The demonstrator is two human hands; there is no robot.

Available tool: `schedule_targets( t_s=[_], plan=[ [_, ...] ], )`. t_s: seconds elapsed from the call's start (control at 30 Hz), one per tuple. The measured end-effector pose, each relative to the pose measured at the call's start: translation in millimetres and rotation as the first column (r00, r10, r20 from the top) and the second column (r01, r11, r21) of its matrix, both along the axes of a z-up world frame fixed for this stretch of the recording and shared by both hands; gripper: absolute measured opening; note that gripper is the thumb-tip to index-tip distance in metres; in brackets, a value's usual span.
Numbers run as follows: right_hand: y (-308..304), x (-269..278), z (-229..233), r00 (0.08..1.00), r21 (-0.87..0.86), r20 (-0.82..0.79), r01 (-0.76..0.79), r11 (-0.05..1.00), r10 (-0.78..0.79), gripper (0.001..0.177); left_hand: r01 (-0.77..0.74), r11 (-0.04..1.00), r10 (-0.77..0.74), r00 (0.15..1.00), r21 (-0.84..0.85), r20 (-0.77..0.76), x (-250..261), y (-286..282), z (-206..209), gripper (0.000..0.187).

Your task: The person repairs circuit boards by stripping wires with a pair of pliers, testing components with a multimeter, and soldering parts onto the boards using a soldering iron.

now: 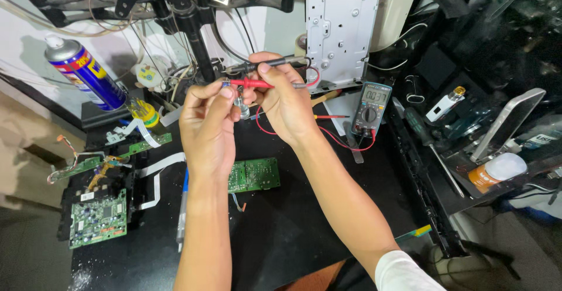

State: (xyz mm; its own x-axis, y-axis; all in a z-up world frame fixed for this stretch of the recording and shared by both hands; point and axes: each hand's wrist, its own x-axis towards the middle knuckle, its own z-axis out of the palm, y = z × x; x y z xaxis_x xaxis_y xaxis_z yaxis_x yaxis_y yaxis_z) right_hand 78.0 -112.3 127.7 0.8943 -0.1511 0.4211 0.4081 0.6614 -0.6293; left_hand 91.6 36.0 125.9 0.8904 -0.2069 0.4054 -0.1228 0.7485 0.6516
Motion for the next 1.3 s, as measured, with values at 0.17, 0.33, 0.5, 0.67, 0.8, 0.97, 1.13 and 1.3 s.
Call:
schedule_targets(
  t_s=[0.17, 0.33, 0.5, 0.67, 0.8, 0.97, 1.13, 1.3],
  plan=[
    [-19.4, -1.3, 2.8, 0.998, -0.015, -0.01, 0.065, 0.998, -0.065, 0.029, 0.005, 0.999, -0.005, 1.0, -0.048, -0.001, -3.3, -31.1, 5.1, 0.009],
    [-33.2, -3.6, 7.3, 0.999, -0.023, -0.034, 0.042, 0.999, -0.043, 0.028, 0.024, 0.994, -0.02, 0.999, -0.11, 0.039, -4.6, -45.6, 1.9, 0.009],
    [-33.8, -4.5, 9.0, 0.997, -0.056, -0.039, 0.07, 0.996, -0.072, 0.028, 0.006, 0.996, -0.006, 1.0, -0.087, -0.004, 3.9, -41.6, -6.7, 0.012],
    [-28.8, -6.8, 12.0, 0.988, -0.025, -0.073, 0.136, 0.99, -0.137, 0.027, 0.054, 0.994, -0.052, 0.998, -0.093, 0.016, 4.2, -32.2, -7.4, 0.012],
    [-28.0, -8.3, 11.9, 0.989, -0.051, -0.023, 0.145, 0.988, -0.147, 0.026, 0.047, 0.997, -0.048, 0.999, -0.06, -0.01, 1.3, -25.8, -2.6, 0.017],
    [-22.8, -11.2, 14.7, 0.99, -0.038, -0.034, 0.139, 0.99, -0.14, 0.025, 0.025, 0.999, -0.027, 0.998, -0.046, -0.053, -1.3, -17.6, 3.1, 0.023],
    [-23.8, -15.1, 18.4, 0.986, -0.048, -0.03, 0.162, 0.986, -0.164, 0.024, 0.011, 0.998, -0.015, 0.997, -0.067, -0.07, 4.4, -8.9, 0.1, 0.021],
    [-21.0, -15.2, 16.9, 0.989, -0.056, 0.0, 0.147, 0.988, -0.147, 0.02, 0.006, 0.999, -0.008, 0.999, -0.053, -0.039, 6.2, -9.2, -4.2, 0.019]
  ],
)
